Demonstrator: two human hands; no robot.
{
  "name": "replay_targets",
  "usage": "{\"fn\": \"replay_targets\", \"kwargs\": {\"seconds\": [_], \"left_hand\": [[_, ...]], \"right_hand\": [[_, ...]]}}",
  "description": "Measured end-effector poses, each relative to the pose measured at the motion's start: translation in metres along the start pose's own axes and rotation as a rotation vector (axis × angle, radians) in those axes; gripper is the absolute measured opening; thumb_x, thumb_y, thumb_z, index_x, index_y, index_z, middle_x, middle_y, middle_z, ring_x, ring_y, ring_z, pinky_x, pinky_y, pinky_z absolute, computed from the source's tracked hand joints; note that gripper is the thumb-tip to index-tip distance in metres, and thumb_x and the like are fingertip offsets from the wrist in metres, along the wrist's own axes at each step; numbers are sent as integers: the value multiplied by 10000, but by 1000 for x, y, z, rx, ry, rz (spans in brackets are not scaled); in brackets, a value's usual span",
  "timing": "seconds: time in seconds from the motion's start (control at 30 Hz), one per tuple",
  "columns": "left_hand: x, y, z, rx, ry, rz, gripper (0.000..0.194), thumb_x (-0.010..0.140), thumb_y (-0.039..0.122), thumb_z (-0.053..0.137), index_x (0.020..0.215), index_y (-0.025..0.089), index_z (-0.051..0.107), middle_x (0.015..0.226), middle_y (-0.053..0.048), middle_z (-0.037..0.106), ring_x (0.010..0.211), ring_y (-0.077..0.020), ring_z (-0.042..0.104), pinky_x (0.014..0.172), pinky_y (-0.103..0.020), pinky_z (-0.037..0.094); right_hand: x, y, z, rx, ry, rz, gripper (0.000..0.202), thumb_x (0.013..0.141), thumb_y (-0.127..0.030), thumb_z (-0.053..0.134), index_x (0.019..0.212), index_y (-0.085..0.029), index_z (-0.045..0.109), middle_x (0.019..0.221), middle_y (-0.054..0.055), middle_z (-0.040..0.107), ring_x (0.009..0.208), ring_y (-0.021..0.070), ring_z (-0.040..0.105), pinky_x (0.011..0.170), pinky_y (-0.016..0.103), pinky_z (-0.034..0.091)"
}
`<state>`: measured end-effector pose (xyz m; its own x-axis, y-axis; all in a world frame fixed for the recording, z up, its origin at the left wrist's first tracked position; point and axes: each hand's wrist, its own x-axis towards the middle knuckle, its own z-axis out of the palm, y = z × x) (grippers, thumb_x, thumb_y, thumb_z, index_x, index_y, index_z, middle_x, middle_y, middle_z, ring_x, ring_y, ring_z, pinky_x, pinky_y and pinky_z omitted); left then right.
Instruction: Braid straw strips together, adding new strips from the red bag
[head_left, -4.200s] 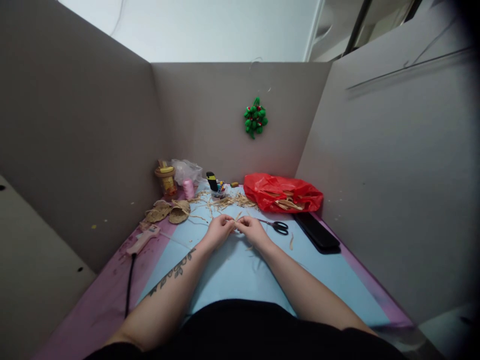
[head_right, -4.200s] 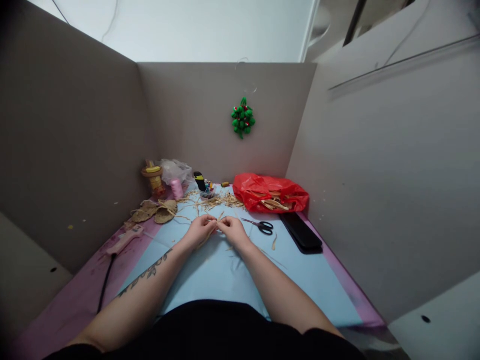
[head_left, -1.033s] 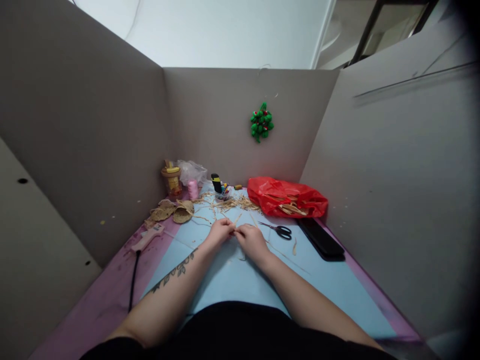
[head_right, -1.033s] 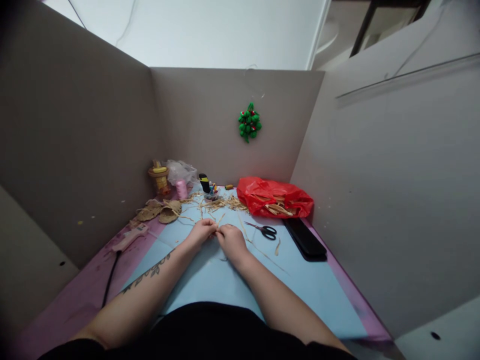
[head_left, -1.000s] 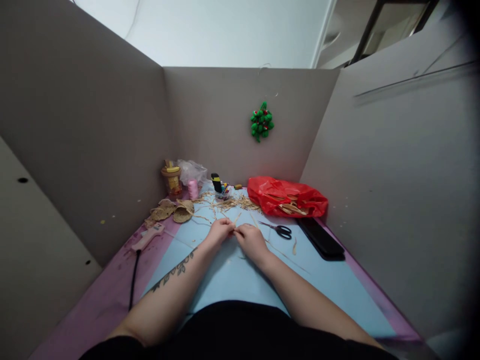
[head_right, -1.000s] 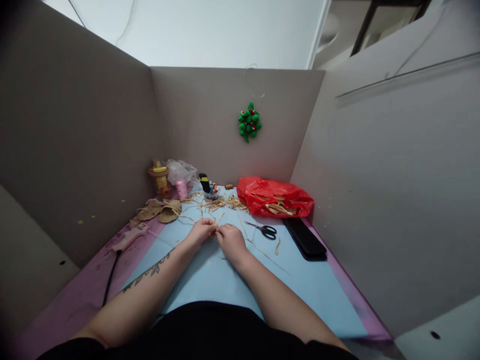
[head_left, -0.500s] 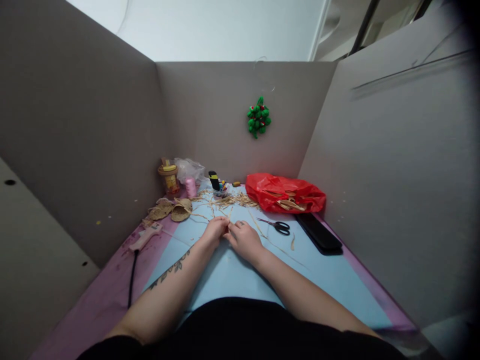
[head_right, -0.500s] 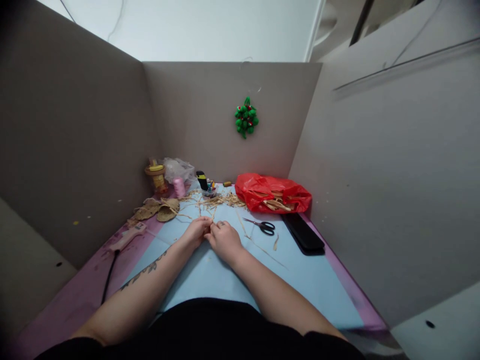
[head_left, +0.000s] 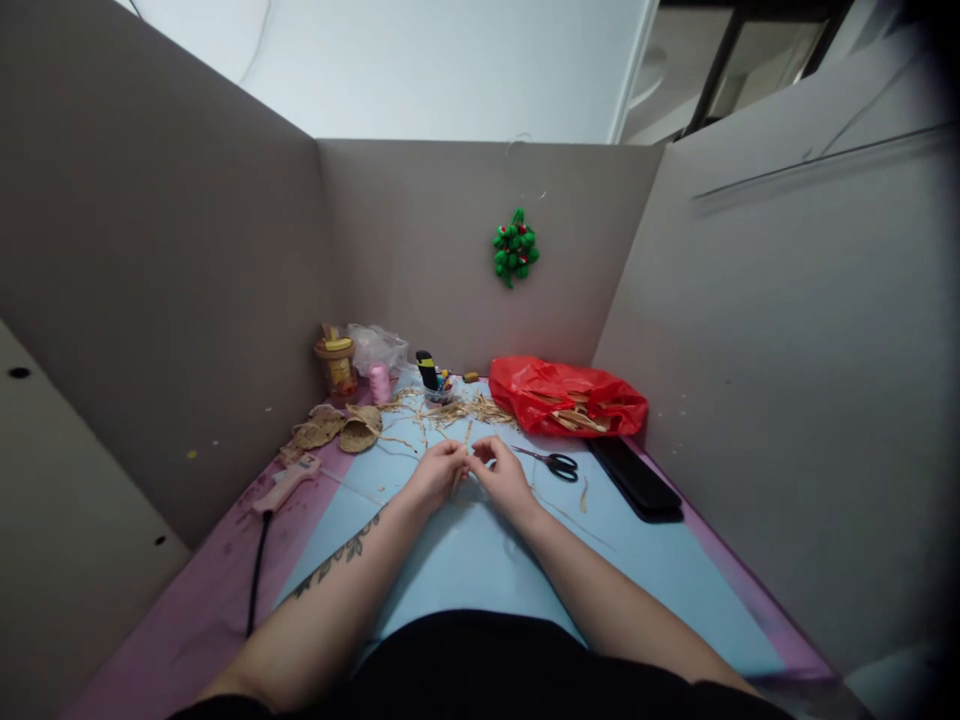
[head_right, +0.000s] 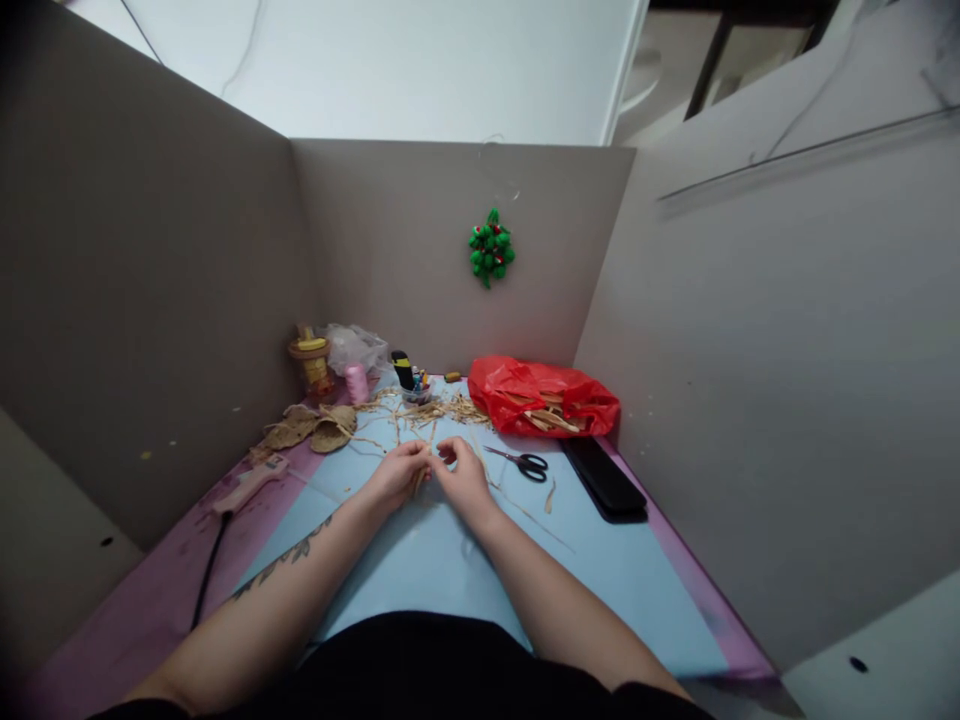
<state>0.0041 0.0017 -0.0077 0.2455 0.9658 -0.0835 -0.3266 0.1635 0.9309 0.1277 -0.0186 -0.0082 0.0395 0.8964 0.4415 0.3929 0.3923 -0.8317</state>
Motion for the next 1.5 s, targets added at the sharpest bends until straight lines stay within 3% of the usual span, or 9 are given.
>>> {"fn": "replay_targets", "kwargs": {"seconds": [0.13,0.3,0.57,0.8,1.0,1.2,1.5], "left_hand": [[-1,-2,2,240,35,103,257,611,321,649,605,146,461,430,62,446,393,-47,377,425,-171,257],[3,-5,-1,394,48,137,219,617,320,603,605,155,460,419,73,419,390,-51,355,416,-175,248],[10,-14,-5,449,109,124,173,621,291,567,598,158,458,429,68,425,398,-57,367,419,-178,263],[14,-18,-8,435,126,173,164,636,286,565,610,155,470,465,44,488,428,-72,418,450,-186,301],[17,-22,-9,430,130,177,170,635,296,575,620,160,473,435,62,448,395,-69,382,432,-191,284],[10,-13,-2,421,116,131,131,633,240,556,608,166,449,411,67,431,377,-64,367,412,-186,260],[5,-5,-2,412,149,140,155,610,265,607,648,144,518,474,54,470,430,-64,394,440,-180,280]], "right_hand": [[4,7,3,160,-83,132,178,690,-325,574,724,-152,553,641,-4,561,604,126,505,606,239,401],[3,3,1,143,-82,166,162,676,-315,574,670,-154,552,591,-19,543,561,114,470,566,232,367],[6,12,5,178,-88,209,152,641,-293,592,651,-152,536,563,-24,518,541,111,458,542,232,343],[7,18,10,374,-183,367,283,646,-414,600,626,-155,488,490,-31,496,452,90,420,473,225,301],[9,25,13,430,-155,380,286,611,-403,629,597,-168,468,423,-68,416,401,67,340,423,209,233],[9,19,9,458,-141,409,256,591,-371,618,556,-169,465,428,-65,422,400,60,332,419,202,232],[11,20,5,254,-94,294,164,660,-305,524,582,-178,456,496,-44,473,474,96,420,481,214,313]]}}
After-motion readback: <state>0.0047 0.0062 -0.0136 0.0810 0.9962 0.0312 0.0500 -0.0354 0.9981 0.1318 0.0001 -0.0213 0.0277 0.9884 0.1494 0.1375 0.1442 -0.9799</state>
